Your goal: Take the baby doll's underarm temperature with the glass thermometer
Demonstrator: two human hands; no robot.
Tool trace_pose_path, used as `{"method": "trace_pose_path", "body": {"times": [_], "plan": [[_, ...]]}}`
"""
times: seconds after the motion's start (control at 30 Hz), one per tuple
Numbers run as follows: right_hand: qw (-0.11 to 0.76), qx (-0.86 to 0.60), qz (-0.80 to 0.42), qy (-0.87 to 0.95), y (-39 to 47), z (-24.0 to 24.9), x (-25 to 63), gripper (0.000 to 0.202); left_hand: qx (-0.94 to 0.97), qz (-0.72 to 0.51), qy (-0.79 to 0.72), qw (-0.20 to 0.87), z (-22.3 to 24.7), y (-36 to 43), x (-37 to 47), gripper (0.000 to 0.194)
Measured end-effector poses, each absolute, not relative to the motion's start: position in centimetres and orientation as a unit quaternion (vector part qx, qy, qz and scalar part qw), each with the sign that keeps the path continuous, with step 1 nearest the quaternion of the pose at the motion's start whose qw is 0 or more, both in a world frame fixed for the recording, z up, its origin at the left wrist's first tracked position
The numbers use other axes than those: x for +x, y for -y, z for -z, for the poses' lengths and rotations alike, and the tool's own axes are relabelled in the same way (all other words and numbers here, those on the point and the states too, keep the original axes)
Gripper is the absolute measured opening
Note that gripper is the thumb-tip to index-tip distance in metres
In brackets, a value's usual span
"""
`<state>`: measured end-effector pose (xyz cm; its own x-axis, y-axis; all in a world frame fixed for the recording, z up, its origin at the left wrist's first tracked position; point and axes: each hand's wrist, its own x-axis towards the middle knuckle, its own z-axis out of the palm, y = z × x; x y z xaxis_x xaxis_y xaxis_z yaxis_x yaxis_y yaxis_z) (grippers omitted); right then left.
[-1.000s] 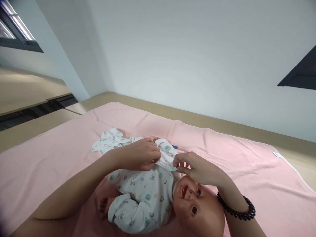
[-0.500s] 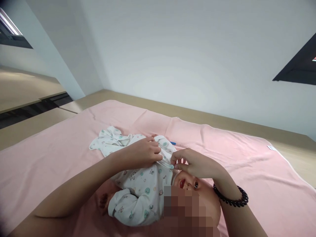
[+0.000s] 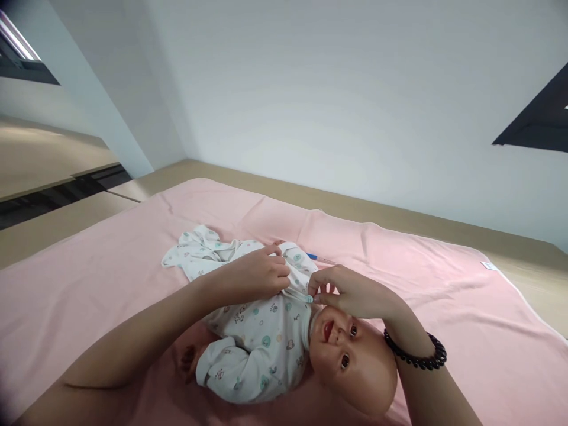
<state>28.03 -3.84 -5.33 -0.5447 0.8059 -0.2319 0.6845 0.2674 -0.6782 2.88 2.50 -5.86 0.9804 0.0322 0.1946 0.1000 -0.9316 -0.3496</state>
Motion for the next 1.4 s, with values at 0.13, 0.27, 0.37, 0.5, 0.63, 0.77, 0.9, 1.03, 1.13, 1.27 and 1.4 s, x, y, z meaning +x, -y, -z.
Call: {"method": "trace_pose_path", "body": {"times": [0.13,0.27,0.37,0.5,0.63,0.77,0.9,1.03,1.13,1.27,1.4], "plan": [[0.080,-0.471,-0.379,0.793,3.8,5.4,28.0,0.014,-0.975,0.092,0.039,0.198,6.4,-2.4,3.2,0.024],[0.078,-0.472,-0.378,0.793,3.8,5.2,28.0,0.015,-0.977,0.088,0.041,0.190,6.7,-2.6,3.1,0.020],[0.074,-0.474,-0.377,0.792,3.8,5.0,27.9,0.015,-0.982,0.073,0.059,0.161,6.5,-2.7,2.9,0.015],[0.069,-0.479,-0.381,0.788,3.9,4.9,27.9,0.015,-0.987,0.052,0.071,0.136,6.2,-2.7,2.7,0.016],[0.072,-0.481,-0.374,0.790,3.9,4.8,27.8,0.014,-0.988,0.057,0.069,0.130,5.9,-2.7,2.6,0.016],[0.067,-0.466,-0.373,0.800,3.9,4.8,27.8,0.015,-0.988,0.051,0.072,0.125,5.7,-2.6,2.5,0.014],[0.070,-0.481,-0.373,0.790,3.9,5.0,27.9,0.015,-0.989,0.042,0.054,0.131,5.7,-2.4,2.6,0.013],[0.066,-0.488,-0.376,0.785,3.8,5.0,28.0,0.015,-0.989,0.045,0.047,0.130,5.5,-2.1,2.6,0.013],[0.067,-0.494,-0.377,0.781,3.9,4.8,28.0,0.015,-0.990,0.046,0.050,0.127,5.1,-2.0,2.4,0.012],[0.074,-0.489,-0.378,0.783,4.0,4.8,28.1,0.016,-0.989,0.054,0.050,0.125,4.6,-2.0,2.2,0.013],[0.079,-0.482,-0.382,0.784,4.0,4.7,28.1,0.017,-0.988,0.058,0.051,0.134,4.0,-1.8,1.9,0.019]]}}
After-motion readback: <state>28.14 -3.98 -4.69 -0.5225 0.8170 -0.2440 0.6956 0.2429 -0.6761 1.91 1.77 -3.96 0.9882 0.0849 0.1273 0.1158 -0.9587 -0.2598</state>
